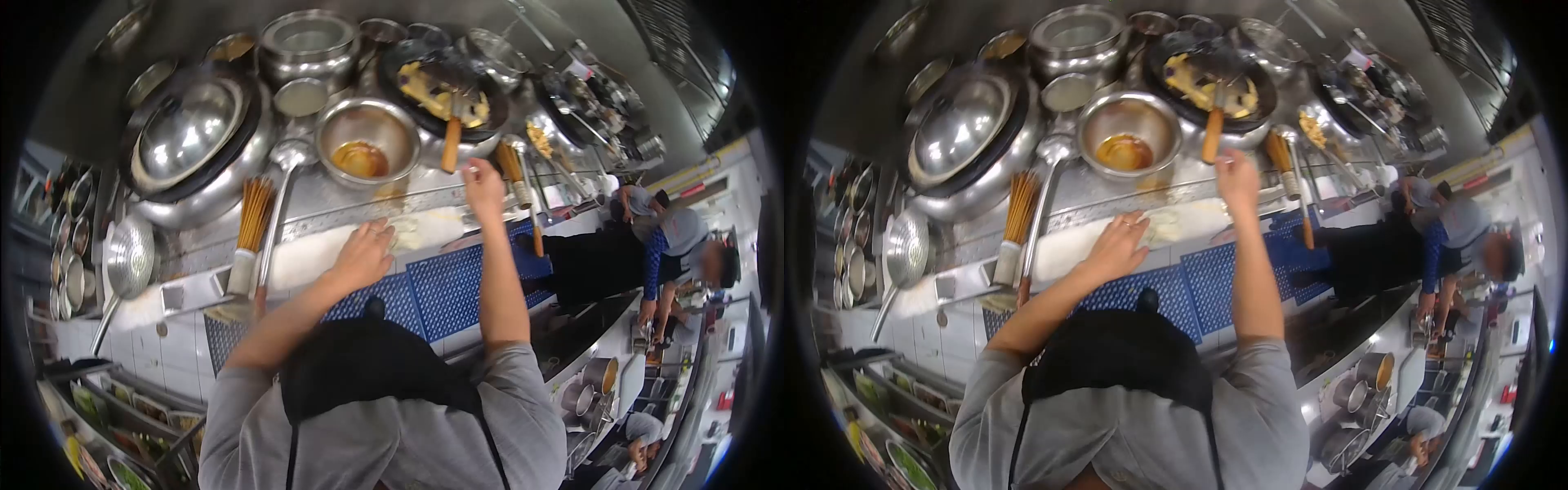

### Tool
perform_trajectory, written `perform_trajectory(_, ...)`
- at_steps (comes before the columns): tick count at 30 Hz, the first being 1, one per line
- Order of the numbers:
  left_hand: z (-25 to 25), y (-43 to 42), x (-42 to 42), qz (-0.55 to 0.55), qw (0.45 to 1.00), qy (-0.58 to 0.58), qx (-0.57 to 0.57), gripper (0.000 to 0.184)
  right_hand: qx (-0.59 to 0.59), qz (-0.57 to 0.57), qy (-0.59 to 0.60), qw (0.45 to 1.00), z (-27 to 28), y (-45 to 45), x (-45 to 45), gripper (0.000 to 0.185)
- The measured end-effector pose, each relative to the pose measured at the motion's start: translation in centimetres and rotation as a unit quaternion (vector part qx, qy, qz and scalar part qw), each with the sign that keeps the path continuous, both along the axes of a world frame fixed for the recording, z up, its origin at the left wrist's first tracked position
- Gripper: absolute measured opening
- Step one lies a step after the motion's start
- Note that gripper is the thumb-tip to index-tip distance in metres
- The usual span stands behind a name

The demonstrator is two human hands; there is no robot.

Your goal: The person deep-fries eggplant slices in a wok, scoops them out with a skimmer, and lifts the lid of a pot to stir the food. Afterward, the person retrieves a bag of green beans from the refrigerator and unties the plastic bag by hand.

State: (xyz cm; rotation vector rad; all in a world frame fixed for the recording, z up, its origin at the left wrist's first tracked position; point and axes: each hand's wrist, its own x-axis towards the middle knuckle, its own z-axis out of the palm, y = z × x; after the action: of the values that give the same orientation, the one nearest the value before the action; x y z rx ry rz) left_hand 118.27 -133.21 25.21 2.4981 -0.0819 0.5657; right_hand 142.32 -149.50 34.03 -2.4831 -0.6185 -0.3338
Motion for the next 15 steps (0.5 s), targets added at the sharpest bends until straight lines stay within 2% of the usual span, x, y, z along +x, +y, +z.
perform_trajectory(2, -1.0, -2.1, 3.8, 0.005, 0.996, -0.013, 0.093, 0.063, -0.011, -0.010, 0.027, 1.000, -1.2, 1.6, 0.7, 0.048)
perform_trajectory(5, -3.2, -3.7, 7.5, -0.002, 0.988, 0.064, 0.139, 0.066, -0.016, -0.033, 0.085, 0.996, -4.6, 4.1, 2.3, 0.067)
perform_trajectory(7, -6.5, -3.8, 9.5, -0.011, 0.986, 0.116, 0.120, 0.067, -0.021, -0.036, 0.100, 0.994, -5.8, 5.4, 2.7, 0.079)
perform_trajectory(8, -6.6, -3.6, 10.0, -0.013, 0.984, 0.142, 0.110, 0.067, -0.025, -0.025, 0.091, 0.995, -6.1, 6.0, 3.0, 0.084)
perform_trajectory(9, -6.8, -3.7, 10.0, 0.001, 0.991, 0.113, 0.065, 0.066, -0.031, -0.012, 0.084, 0.996, -6.2, 6.3, 3.5, 0.089)
perform_trajectory(12, -2.0, -3.5, 7.1, 0.046, 0.994, 0.063, -0.076, 0.059, -0.071, -0.053, 0.130, 0.988, -4.7, 7.8, 5.0, 0.098)
perform_trajectory(13, -0.6, -3.1, 6.4, 0.049, 0.977, 0.090, -0.186, 0.059, -0.076, -0.069, 0.114, 0.988, -4.7, 8.1, 6.3, 0.098)
perform_trajectory(15, 1.2, -2.0, 4.5, 0.057, 0.903, 0.141, -0.402, 0.058, -0.092, -0.098, 0.085, 0.987, -5.6, 8.6, 8.7, 0.098)
